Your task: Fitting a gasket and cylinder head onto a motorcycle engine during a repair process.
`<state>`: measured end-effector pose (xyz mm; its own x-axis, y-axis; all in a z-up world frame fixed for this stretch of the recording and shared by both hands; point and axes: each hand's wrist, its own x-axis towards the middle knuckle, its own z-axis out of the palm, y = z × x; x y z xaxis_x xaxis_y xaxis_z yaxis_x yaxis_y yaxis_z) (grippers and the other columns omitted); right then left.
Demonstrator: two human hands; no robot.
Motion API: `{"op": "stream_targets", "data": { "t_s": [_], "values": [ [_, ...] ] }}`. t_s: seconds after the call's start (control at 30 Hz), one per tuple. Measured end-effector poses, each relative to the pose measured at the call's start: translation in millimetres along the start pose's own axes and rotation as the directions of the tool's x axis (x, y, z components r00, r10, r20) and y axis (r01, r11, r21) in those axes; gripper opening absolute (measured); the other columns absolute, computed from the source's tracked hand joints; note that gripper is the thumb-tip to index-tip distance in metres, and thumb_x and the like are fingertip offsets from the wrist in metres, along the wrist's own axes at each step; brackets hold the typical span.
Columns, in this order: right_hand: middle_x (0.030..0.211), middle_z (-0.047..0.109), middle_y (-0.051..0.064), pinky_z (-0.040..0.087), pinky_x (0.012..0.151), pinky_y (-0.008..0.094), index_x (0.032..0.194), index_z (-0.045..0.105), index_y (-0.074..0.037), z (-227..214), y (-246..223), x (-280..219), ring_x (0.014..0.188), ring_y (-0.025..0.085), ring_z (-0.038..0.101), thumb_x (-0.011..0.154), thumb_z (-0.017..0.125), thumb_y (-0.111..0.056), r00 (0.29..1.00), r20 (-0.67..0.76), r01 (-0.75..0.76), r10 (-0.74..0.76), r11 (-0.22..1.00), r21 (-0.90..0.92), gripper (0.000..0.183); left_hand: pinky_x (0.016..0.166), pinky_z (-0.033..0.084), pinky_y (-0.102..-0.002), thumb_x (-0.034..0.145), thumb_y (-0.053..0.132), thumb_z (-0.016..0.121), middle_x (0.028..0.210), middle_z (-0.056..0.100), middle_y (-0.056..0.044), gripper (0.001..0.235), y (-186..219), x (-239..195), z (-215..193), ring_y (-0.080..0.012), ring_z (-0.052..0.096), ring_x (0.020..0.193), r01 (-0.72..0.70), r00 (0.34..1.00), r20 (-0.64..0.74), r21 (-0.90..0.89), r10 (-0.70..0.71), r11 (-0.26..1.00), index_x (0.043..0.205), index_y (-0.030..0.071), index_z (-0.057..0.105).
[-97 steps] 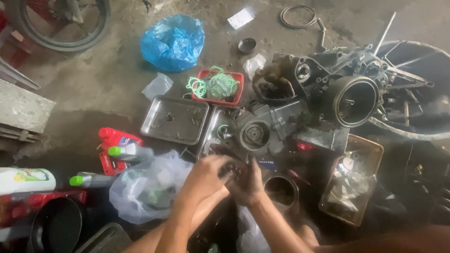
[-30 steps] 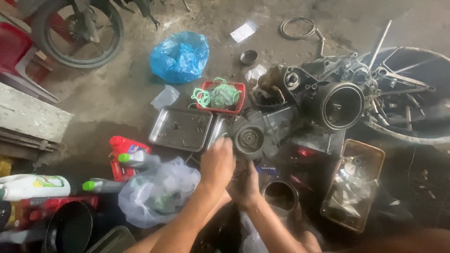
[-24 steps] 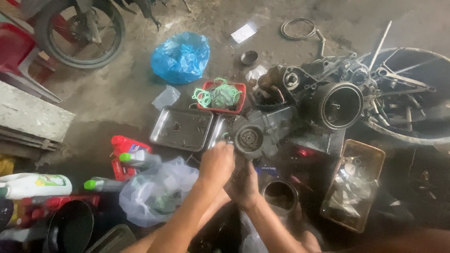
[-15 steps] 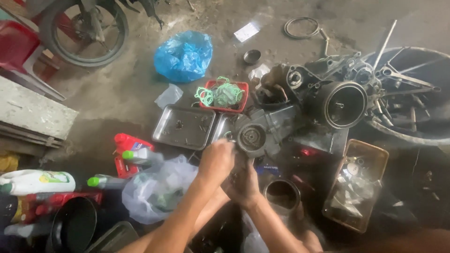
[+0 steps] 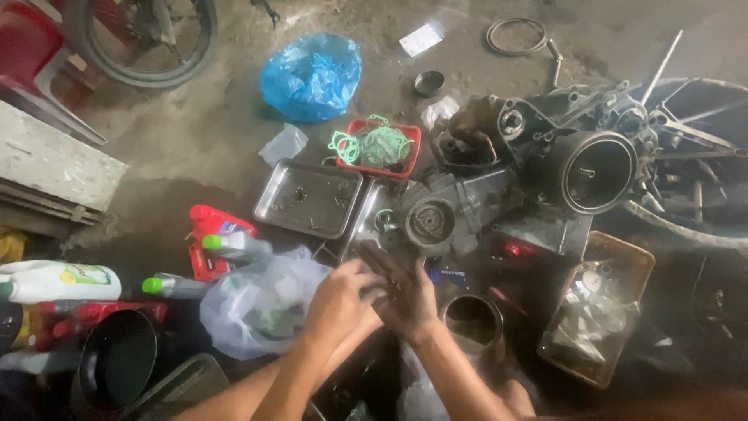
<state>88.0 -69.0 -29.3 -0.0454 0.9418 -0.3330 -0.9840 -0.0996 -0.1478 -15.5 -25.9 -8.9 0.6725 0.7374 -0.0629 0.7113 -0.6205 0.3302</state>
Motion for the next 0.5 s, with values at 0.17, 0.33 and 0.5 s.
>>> {"op": "stream_targets", "data": {
  "t_s": [0.17,0.33,0.5],
  "values": [
    [0.137,0.038,0.012,0.041,0.079,0.033,0.131,0.042,-0.007,-8,4,9,0.100,0.024,0.050,0.080,0.020,-0.065,1.000,-0.009,0.007,-0.007,1.000,-0.003,0.080,0.081,0.048,-0.036,0.074,0.011,0.064,0.097,0.060,-0.013,0.016,0,-1,-9,-0.0315,0.057,0.097,-0.032,0.998,0.052,-0.161,0.040,0.986,0.090,0.006,0.066],
    [0.134,0.039,0.014,0.033,0.095,0.043,0.131,0.041,-0.005,14,-5,1,0.113,0.029,0.044,0.078,0.030,-0.057,0.994,-0.105,0.034,-0.028,0.998,0.057,0.075,0.078,0.052,-0.033,0.074,0.013,0.066,0.088,0.066,-0.011,0.018,-2,9,-14,-0.0282,0.063,0.089,0.121,0.993,0.041,-0.480,-0.115,0.869,0.091,0.009,0.067],
    [0.128,0.042,0.017,0.031,0.099,0.047,0.129,0.041,-0.001,24,-4,7,0.115,0.031,0.044,0.079,0.042,-0.048,0.967,-0.251,0.089,-0.040,0.978,0.187,0.069,0.080,0.051,-0.033,0.078,0.025,0.066,0.092,0.067,-0.013,0.025,-22,41,-2,-0.0221,0.064,0.089,0.238,0.899,-0.066,-0.755,-0.433,0.610,0.096,0.008,0.066]
  ]
}}
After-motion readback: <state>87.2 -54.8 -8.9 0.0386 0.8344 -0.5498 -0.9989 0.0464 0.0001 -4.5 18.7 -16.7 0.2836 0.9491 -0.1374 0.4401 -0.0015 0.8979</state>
